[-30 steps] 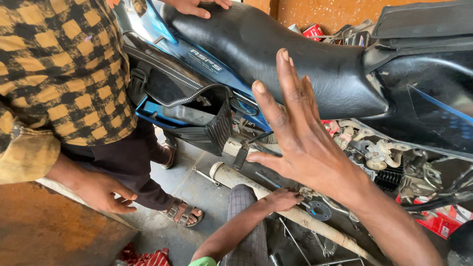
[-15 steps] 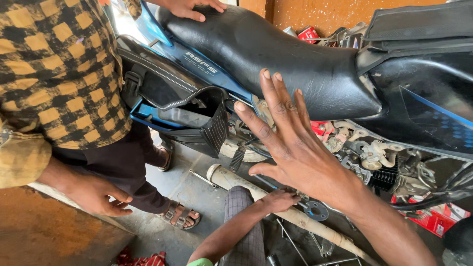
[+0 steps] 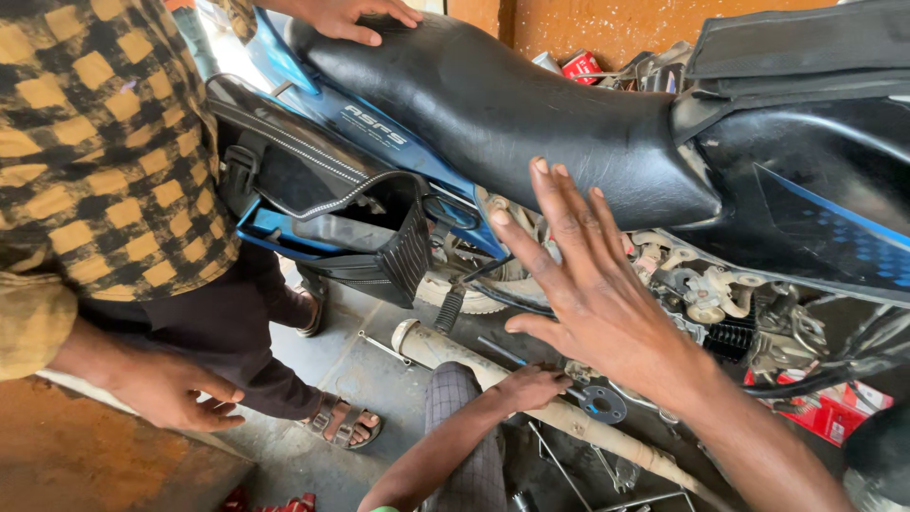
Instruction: The person uses a socket wrench and other hand tools to loosen and remove bolts from the motorcycle engine casing. They remove a metal cover and place it in a blue basin, then continue to adjust and remove additional components from the engine area.
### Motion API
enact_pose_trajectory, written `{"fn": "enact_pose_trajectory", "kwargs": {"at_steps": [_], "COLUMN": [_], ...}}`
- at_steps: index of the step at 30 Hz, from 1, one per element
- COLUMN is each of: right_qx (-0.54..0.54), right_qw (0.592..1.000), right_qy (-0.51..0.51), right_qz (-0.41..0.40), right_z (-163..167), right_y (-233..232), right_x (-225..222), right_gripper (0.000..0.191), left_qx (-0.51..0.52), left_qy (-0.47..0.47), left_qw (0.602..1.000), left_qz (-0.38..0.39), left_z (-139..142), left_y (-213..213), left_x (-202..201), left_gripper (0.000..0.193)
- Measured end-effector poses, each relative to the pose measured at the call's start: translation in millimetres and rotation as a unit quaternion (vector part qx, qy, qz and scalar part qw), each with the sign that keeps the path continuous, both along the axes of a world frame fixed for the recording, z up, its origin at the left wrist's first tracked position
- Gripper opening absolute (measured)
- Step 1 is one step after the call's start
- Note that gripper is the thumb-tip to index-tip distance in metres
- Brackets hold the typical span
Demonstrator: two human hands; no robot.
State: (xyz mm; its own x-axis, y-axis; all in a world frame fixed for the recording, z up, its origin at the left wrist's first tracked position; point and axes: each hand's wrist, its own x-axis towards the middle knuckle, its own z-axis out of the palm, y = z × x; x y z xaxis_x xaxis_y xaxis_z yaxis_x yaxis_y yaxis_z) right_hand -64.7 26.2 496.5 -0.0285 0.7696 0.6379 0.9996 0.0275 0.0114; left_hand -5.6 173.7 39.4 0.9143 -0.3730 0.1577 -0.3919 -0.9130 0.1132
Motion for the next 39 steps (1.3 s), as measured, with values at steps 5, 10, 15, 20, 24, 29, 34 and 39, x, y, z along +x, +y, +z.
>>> {"fn": "enact_pose_trajectory", "kwargs": {"at_steps": [5, 10, 15, 20, 24, 29, 34, 39], "right_qx": [0.086, 0.060, -0.132, -0.106, -0.118, 0.039, 0.114, -0.203], "right_qw": [0.993, 0.925, 0.828, 0.823, 0.849, 0.901, 0.887, 0.822], "right_qy": [0.023, 0.291, 0.359, 0.448, 0.513, 0.427, 0.320, 0.375], "right_qz": [-0.080, -0.238, -0.411, -0.332, -0.045, 0.072, -0.312, -0.378], "right_z": [-16.8, -113.8, -230.7, -252.0, -189.3, -140.2, -219.0, -359.9], "right_y": [-57.3, -140.1, -167.7, -157.2, -150.4, -143.3, -145.5, -140.4], "right_x": [23.0, 72.3, 126.7, 134.9, 119.4, 110.3, 142.5, 197.5], "right_gripper": [0.082, 0.038, 0.029, 0.030, 0.036, 0.056, 0.051, 0.043], "left_qx": [-0.010, -0.035, -0.045, -0.033, 0.064, 0.045, 0.037, 0.059], "left_qy": [-0.029, -0.002, -0.021, 0.008, 0.015, -0.012, -0.028, -0.002], "left_qw": [0.999, 0.999, 0.998, 0.999, 0.998, 0.999, 0.999, 0.997], "left_qz": [-0.031, -0.021, -0.030, -0.014, -0.020, -0.020, -0.027, -0.041], "left_z": [-8.6, -6.7, 4.8, 6.3, -0.6, -1.2, 10.9, 14.0], "left_y": [6.4, 4.3, 6.2, 8.8, 7.2, 7.1, 13.4, 8.3], "left_x": [-2.6, -5.9, 0.6, 18.4, 29.4, 28.0, 27.9, 62.9], "left_gripper": [0.045, 0.045, 0.041, 0.040, 0.044, 0.047, 0.052, 0.036]}}
